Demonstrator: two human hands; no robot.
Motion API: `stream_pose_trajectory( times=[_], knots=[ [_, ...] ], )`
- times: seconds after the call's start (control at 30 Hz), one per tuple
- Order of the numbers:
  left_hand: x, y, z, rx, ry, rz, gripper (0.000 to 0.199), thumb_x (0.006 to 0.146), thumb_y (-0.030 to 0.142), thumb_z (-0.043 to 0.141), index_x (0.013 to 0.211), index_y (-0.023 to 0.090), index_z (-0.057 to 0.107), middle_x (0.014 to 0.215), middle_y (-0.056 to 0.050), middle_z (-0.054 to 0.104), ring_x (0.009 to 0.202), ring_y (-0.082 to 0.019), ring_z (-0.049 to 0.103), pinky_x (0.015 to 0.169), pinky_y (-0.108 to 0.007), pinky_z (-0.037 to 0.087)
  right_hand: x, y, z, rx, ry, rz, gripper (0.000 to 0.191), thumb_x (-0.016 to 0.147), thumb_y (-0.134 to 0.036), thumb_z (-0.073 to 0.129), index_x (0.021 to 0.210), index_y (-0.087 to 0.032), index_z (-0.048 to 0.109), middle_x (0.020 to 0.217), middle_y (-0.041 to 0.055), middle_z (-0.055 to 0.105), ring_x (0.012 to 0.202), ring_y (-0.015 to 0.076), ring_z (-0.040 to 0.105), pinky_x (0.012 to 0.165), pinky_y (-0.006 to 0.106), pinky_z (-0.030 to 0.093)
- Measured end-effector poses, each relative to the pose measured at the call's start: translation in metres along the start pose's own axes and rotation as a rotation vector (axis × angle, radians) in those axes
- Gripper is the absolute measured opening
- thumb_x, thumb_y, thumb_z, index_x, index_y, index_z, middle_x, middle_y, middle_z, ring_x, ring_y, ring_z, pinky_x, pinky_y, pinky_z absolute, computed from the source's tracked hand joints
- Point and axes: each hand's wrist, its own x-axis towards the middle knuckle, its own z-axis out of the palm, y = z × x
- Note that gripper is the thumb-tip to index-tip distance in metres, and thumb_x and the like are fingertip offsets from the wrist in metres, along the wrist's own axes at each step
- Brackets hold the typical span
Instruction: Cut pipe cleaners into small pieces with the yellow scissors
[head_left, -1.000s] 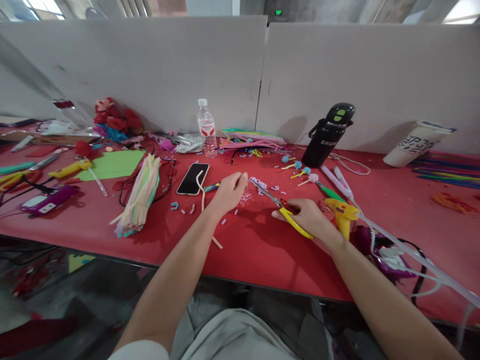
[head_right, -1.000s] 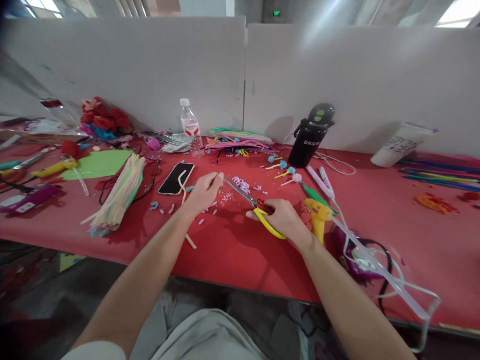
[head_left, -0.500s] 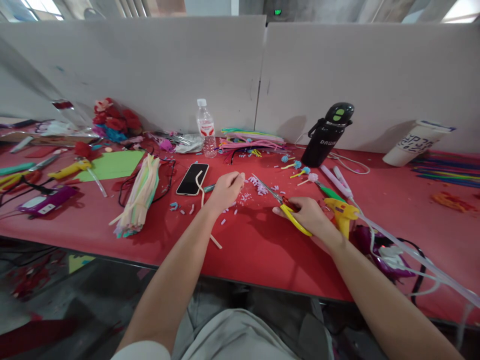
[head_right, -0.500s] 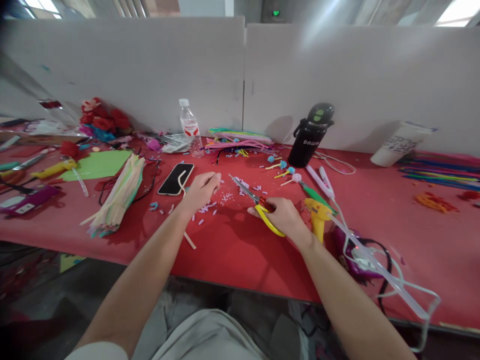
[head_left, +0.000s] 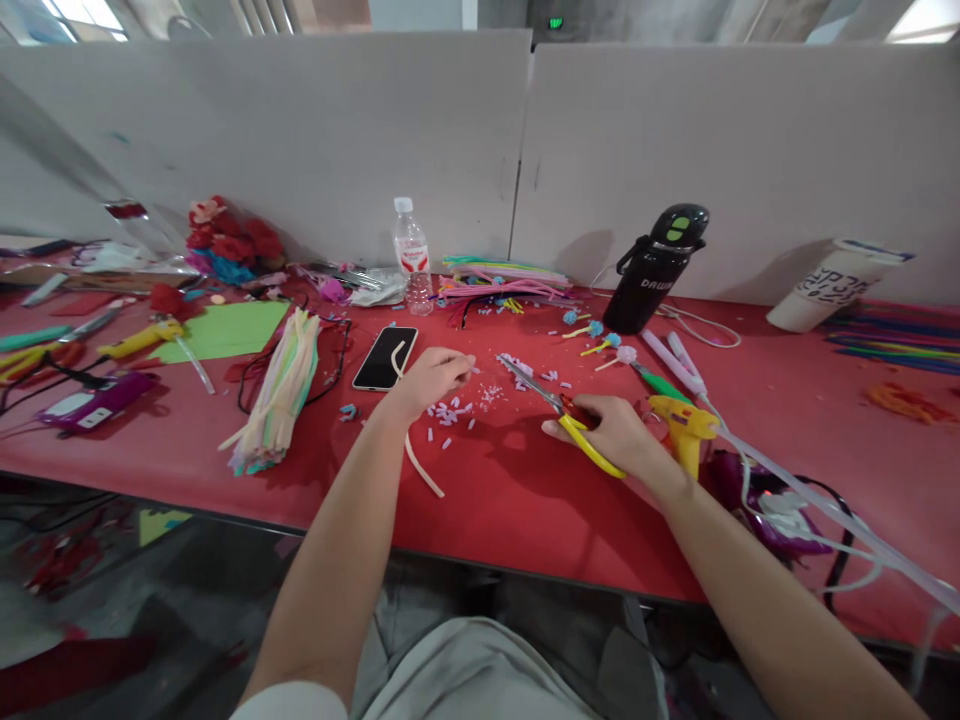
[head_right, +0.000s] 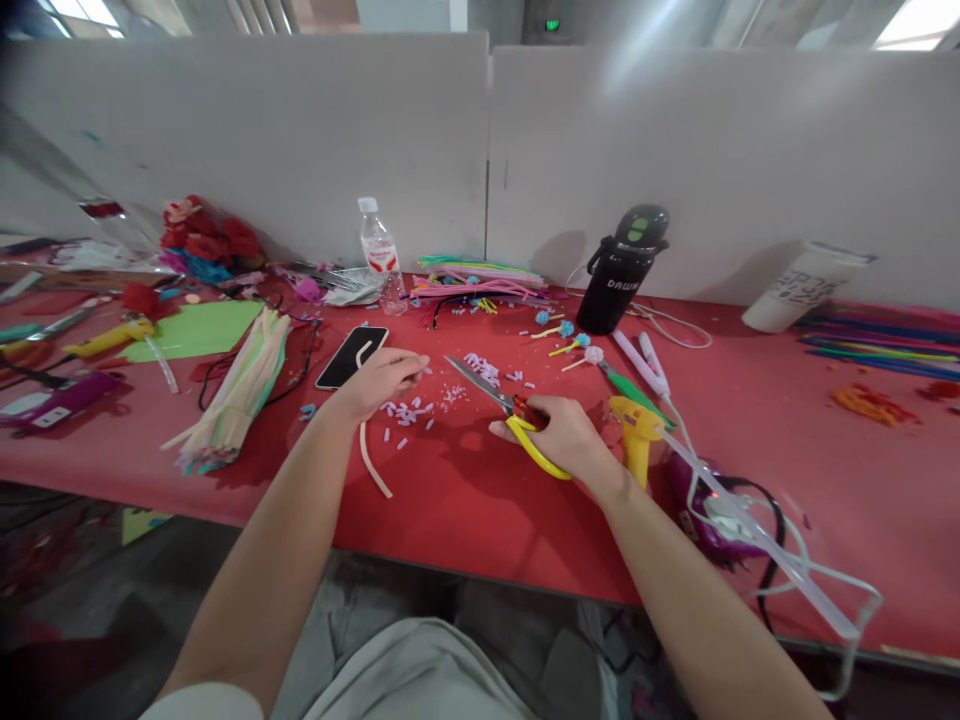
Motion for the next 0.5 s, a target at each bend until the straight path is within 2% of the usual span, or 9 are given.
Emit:
stream_pose_trajectory(
  times=[0.13, 0.33, 0.5],
  knots=[
    [0.000, 0.003, 0.002, -0.059, 0.050, 0.038, 0.037, 0.080, 0.044, 0.053, 0.058, 0.016, 0.039, 0.051, 0.005, 0.029, 0.043, -0.004, 0.024, 0.045, -0.023, 0.016, 0.000, -0.001, 0.002, -0.036, 0.028, 0.010, 0.054, 0.066, -0.067, 0.060, 0.056, -0.017, 0.040, 0.053, -0.0046, 0.034, 0.051, 0.0076, 0.027, 0.045, 0.021, 0.021],
    [-0.001, 0.005, 0.007, -0.111, 0.046, 0.045, 0.040, 0.080, 0.046, 0.051, 0.057, 0.017, 0.036, 0.050, 0.006, 0.027, 0.042, -0.004, 0.023, 0.045, -0.023, 0.018, -0.001, 0.000, 0.007, -0.110, 0.118, -0.007, 0.054, 0.067, -0.069, 0.059, 0.057, -0.018, 0.043, 0.051, -0.0033, 0.040, 0.050, 0.0086, 0.030, 0.045, 0.022, 0.022],
    [0.001, 0.004, 0.012, -0.015, 0.101, 0.057, 0.039, 0.080, 0.047, 0.048, 0.057, 0.018, 0.035, 0.050, 0.005, 0.027, 0.042, -0.006, 0.023, 0.045, -0.023, 0.019, -0.001, -0.003, 0.007, -0.130, 0.124, -0.005, 0.055, 0.066, -0.070, 0.059, 0.057, -0.019, 0.042, 0.050, -0.0027, 0.042, 0.049, 0.0090, 0.031, 0.045, 0.023, 0.022]
  ],
)
